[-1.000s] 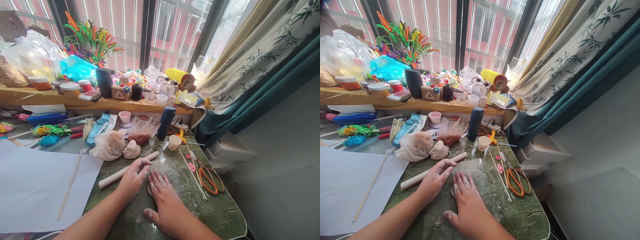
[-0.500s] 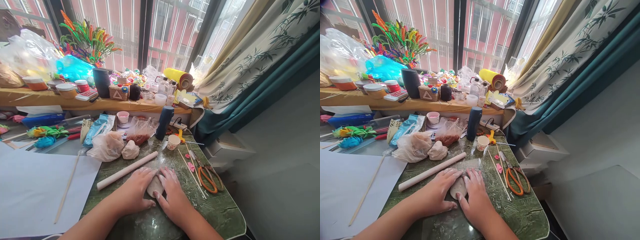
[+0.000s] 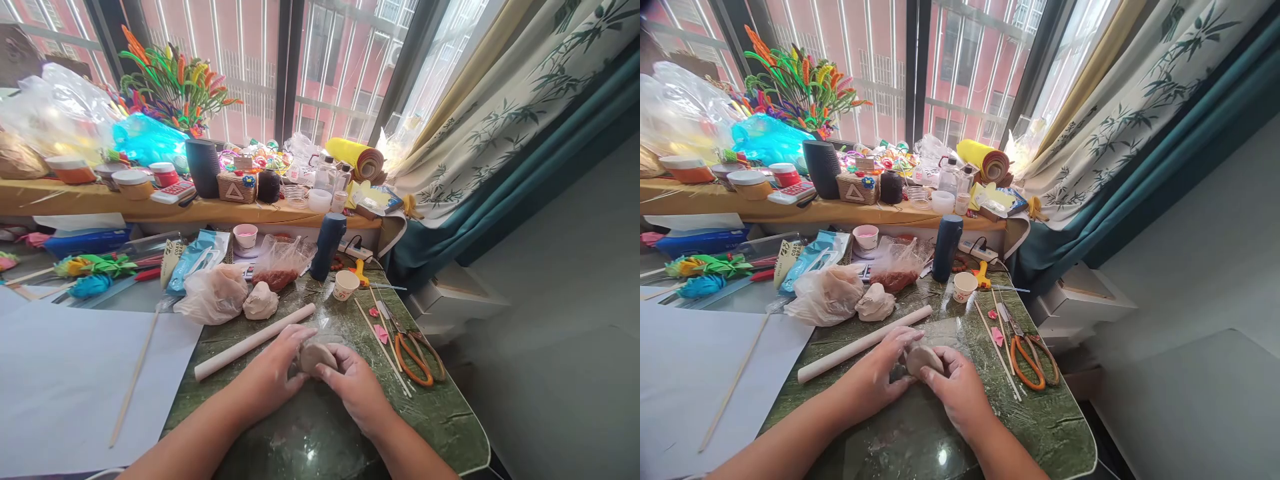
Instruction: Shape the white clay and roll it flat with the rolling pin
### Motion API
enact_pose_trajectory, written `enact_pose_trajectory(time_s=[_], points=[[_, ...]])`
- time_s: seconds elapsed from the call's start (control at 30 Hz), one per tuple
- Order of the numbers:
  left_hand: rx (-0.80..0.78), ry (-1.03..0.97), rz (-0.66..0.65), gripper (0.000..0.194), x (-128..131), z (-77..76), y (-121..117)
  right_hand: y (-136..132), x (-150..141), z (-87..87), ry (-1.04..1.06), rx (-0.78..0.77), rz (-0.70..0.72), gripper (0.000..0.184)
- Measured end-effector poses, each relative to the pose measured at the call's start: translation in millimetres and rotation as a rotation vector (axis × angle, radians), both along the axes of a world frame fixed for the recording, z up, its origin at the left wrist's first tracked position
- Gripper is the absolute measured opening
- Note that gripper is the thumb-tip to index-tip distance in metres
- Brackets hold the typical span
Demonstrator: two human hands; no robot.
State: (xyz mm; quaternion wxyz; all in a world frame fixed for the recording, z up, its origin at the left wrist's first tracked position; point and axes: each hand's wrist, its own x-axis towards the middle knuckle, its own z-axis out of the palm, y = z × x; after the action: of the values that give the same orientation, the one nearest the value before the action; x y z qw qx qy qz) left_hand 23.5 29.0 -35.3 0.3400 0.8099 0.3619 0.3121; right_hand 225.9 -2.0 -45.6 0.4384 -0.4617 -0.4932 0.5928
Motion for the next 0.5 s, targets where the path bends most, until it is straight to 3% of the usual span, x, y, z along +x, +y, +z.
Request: enact_pose_trajectory(time_s=[0.1, 0.17, 0.27, 0.33, 0.37, 0.4, 0.47, 0.5], points=[[-0.022, -0.044, 0.071, 0.075, -1, -0.4, 3, 14, 15, 25.9, 0.004, -0.093, -0.072, 0.044], [-0.037, -0.083, 0.106, 0.066, -2, 1.6, 5, 19, 28, 52.8, -0.001, 0.004, -0.194, 0.044], [-0.034, -0.120, 0.155, 0.053, -3, 4.3, 7, 13, 47, 85.1, -0.195, 0.488, -0.511, 0.041], [-0.037, -0.130, 0.187, 0.047, -3, 3.5, 8, 3, 56, 85.8, -0.446, 0.839, -0.618, 0.047], [-0.047, -0.134, 0.198, 0.044, -2, 2.4, 8, -3, 58, 78.8, -0.557, 0.979, -0.523, 0.054], [-0.060, -0.140, 0.207, 0.041, -2, 1.0, 9, -8, 59, 67.8, -0.654, 1.058, -0.326, 0.059], [-0.095, -0.144, 0.210, 0.035, -1, -1.6, 9, -17, 58, 40.4, -0.799, 1.036, 0.179, 0.060], [-0.111, -0.143, 0.205, 0.032, 0, -2.3, 9, -21, 57, 27.0, -0.845, 0.968, 0.297, 0.060]])
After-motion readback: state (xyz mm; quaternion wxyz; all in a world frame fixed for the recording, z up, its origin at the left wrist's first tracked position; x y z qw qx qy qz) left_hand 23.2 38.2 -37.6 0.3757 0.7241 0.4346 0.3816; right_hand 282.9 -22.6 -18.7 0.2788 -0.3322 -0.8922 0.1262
